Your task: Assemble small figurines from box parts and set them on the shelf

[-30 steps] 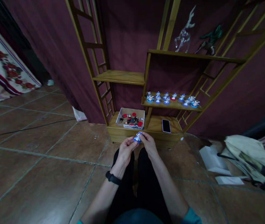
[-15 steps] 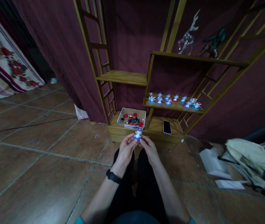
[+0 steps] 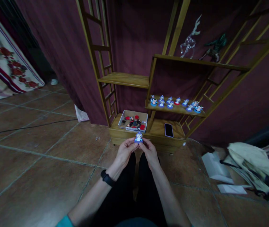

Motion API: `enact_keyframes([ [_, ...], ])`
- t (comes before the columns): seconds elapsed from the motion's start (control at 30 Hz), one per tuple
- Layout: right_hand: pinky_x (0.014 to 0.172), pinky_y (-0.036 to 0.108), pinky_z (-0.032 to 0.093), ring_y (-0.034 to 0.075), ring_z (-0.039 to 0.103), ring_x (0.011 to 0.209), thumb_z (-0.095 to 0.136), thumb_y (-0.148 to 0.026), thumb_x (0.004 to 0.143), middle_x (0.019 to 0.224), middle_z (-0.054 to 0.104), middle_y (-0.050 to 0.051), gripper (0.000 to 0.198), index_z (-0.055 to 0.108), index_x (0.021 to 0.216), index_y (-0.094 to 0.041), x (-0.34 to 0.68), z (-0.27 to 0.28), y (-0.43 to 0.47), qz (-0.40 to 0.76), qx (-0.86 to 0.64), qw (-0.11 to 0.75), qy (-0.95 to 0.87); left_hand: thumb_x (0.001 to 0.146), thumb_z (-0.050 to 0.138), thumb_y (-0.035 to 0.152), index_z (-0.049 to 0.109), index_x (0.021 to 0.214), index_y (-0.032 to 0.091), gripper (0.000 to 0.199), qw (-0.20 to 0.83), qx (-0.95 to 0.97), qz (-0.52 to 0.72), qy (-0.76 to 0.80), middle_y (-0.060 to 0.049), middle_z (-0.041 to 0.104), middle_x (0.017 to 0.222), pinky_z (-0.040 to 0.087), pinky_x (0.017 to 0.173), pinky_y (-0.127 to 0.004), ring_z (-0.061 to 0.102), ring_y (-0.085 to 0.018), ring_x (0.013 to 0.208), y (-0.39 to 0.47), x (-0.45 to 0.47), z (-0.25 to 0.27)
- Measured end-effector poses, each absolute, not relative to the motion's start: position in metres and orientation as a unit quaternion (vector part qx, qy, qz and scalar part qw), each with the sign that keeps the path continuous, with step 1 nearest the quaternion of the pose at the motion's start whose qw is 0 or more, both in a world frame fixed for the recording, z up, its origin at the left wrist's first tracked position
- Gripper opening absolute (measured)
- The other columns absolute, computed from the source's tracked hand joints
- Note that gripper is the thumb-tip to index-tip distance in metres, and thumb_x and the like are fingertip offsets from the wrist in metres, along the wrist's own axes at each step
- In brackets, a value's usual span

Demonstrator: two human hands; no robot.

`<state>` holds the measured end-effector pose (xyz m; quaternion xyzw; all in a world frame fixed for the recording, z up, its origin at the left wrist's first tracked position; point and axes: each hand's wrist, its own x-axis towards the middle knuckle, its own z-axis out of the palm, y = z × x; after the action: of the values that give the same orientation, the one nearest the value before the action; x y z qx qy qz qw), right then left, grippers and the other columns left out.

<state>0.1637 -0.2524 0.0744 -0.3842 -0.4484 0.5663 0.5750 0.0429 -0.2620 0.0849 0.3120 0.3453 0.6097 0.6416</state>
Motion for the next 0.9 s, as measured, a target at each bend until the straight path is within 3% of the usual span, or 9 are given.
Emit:
enact_keyframes([
  [0.33, 0.086, 0.038, 0.046, 0.021, 0.058, 0.097, 0.066, -0.035, 0.068, 0.105, 0.066, 0.005, 0.041, 0.061, 0.105, -0.021, 0.147, 0.076, -0.25, 0.575, -0.378, 0.583, -0.432, 0.063, 0.073, 0.018, 0.061, 0.096, 0.012, 0.036, 0.623, 0.399, 0.56, 0.374, -0.009, 0.068, 0.093, 0.045, 0.084, -0.033, 0.063, -0.016, 0.083, -0.255, 0.015, 0.098],
  [0.67, 0.086, 0.038, 0.046, 0.021, 0.06, 0.096, 0.067, -0.034, 0.067, 0.103, 0.066, 0.006, 0.041, 0.062, 0.104, -0.02, 0.137, 0.073, -0.251, 0.632, -0.357, 0.584, -0.363, 0.063, 0.071, 0.023, 0.061, 0.092, 0.014, 0.032, 0.52, 0.344, 0.667, 0.408, -0.007, 0.068, 0.093, 0.045, 0.079, -0.029, 0.061, -0.015, 0.082, -0.264, 0.037, 0.074],
  [0.9, 0.086, 0.036, 0.046, 0.019, 0.061, 0.092, 0.065, -0.031, 0.07, 0.101, 0.067, 0.004, 0.035, 0.063, 0.103, -0.021, 0.144, 0.07, -0.252, 0.632, -0.331, 0.599, -0.363, 0.063, 0.071, 0.023, 0.062, 0.088, 0.014, 0.028, 0.506, 0.358, 0.655, 0.432, -0.006, 0.068, 0.084, 0.045, 0.079, -0.03, 0.061, -0.015, 0.079, -0.262, 0.048, 0.075],
])
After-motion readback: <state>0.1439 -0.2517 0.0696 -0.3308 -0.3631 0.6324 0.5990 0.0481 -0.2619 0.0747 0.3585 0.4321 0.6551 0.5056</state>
